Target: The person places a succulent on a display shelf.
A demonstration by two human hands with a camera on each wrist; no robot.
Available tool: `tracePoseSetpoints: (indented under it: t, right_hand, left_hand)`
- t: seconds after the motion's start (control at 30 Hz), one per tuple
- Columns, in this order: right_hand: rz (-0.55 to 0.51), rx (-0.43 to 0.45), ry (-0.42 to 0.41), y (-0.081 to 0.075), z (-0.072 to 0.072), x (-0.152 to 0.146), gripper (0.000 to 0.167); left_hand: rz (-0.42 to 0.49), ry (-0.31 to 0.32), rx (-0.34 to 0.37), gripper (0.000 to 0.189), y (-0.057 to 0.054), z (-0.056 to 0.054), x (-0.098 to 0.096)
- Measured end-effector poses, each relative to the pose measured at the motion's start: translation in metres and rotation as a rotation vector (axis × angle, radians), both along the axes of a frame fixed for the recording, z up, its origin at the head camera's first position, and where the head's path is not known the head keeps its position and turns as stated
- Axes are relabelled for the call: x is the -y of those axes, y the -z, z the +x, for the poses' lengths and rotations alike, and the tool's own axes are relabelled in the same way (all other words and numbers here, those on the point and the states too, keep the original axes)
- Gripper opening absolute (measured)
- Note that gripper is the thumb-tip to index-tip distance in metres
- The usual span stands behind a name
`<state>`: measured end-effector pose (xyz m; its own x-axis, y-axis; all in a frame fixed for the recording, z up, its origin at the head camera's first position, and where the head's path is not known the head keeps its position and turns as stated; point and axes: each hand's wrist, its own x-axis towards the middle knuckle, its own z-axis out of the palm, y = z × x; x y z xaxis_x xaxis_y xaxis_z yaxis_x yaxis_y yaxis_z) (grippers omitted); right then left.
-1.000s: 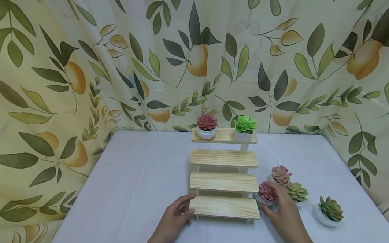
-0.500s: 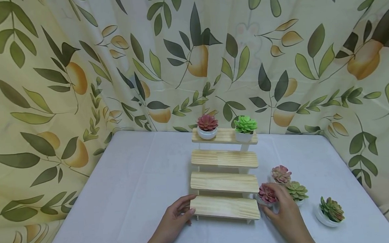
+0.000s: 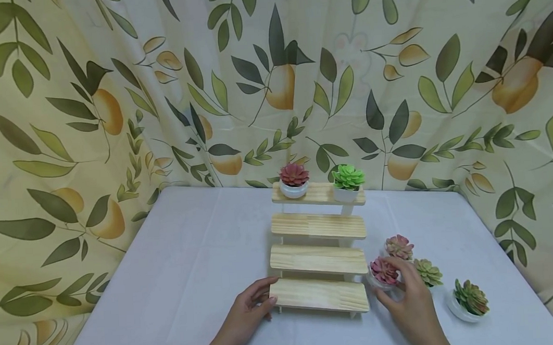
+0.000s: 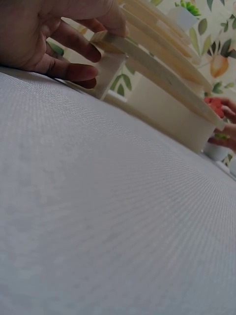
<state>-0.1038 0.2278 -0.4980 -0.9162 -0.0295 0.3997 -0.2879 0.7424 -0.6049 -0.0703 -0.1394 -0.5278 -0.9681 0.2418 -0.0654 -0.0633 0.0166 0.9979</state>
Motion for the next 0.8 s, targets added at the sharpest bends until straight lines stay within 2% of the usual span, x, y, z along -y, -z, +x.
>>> tracePoseSetpoints:
  t: [0.2, 0.47, 0.8]
  right_hand:
    - [-0.018, -0.132, 0.007, -0.003, 0.001, -0.001, 0.082]
    - [-0.129, -0.254, -0.021, -0.009, 0.002, -0.004, 0.086]
    - [-0.174, -0.275, 0.000, -0.020, 0.005, -0.001, 0.089]
  left_hand:
    - [-0.010, -0.003, -0.001, 0.048, 0.000, 0.001, 0.000]
    - [-0.003, 0.008, 0.003, 0.048, -0.001, 0.000, 0.000]
    - [-0.007, 0.006, -0.004, 0.049, -0.003, 0.001, 0.000]
